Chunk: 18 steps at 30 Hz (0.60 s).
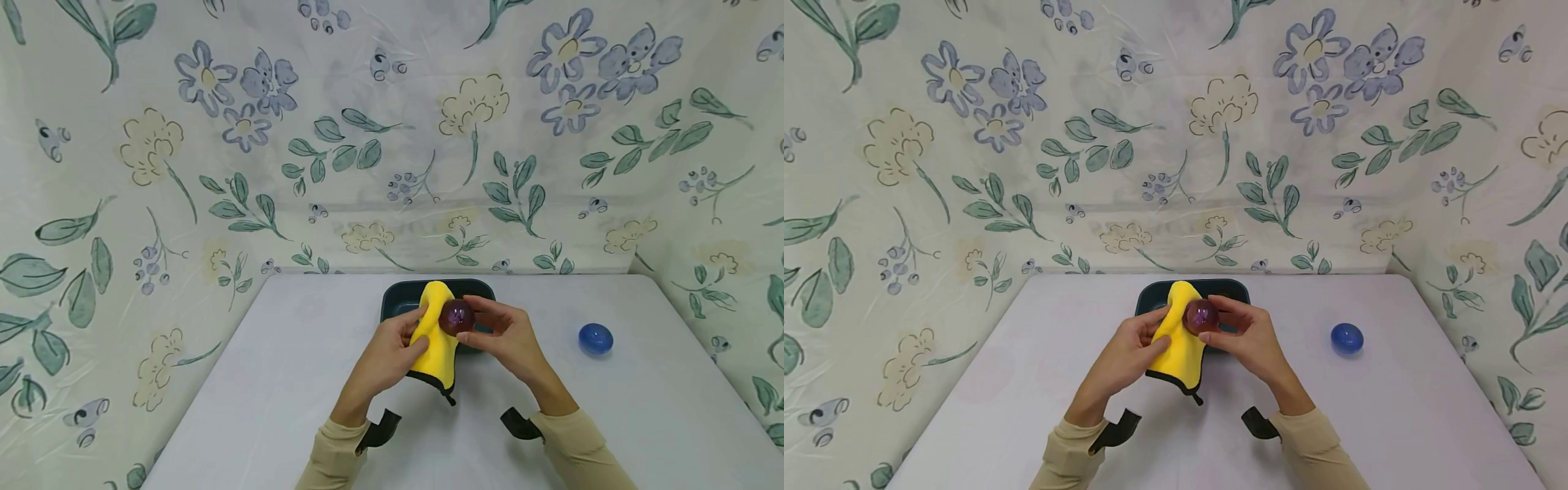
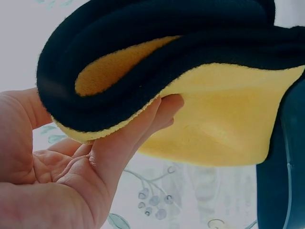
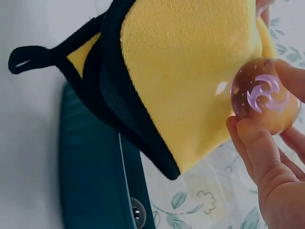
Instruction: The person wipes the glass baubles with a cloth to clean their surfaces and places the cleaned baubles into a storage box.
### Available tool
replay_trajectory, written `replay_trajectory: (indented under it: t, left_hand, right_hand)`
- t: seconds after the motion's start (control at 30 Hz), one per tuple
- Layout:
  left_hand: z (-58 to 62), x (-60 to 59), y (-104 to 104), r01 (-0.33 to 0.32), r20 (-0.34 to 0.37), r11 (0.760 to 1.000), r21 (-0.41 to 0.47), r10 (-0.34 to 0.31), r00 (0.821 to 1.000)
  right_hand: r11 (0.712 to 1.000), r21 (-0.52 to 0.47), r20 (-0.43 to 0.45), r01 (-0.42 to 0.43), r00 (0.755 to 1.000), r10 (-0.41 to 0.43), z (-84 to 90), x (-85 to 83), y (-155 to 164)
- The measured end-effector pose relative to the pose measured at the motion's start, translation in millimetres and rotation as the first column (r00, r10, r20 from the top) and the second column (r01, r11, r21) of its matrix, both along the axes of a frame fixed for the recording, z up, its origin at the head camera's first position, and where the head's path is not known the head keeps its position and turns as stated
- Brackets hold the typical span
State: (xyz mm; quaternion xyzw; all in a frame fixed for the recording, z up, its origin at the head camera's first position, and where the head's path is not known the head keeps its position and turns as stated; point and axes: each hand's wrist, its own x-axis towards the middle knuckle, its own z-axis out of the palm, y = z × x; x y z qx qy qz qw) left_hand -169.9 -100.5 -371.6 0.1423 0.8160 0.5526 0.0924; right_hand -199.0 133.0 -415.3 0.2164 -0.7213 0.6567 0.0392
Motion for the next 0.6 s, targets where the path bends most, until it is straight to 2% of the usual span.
replay_trajectory:
  t: [0.23,0.43,0.6]
  left_hand:
    - [5.5,6.7,0.4,-0.013,-0.047,0.999,-0.035,0.011,0.999]
    - [8.6,11.9,-0.9,-0.026,-0.097,1.0,0.002,0.026,0.995]
    - [10.0,14.1,-0.5,-0.038,-0.121,0.999,0.016,0.04,0.992]
  right_hand:
    - [1.0,0.007,0.049,0.025,0.998,-0.025,-2.0,-1.8,0.4]
    - [0.998,0.051,0.086,0.04,0.995,-0.044,-6.8,-3.7,-1.5]
    - [0.997,0.077,0.094,0.019,0.995,-0.026,-9.1,-4.2,-2.0]
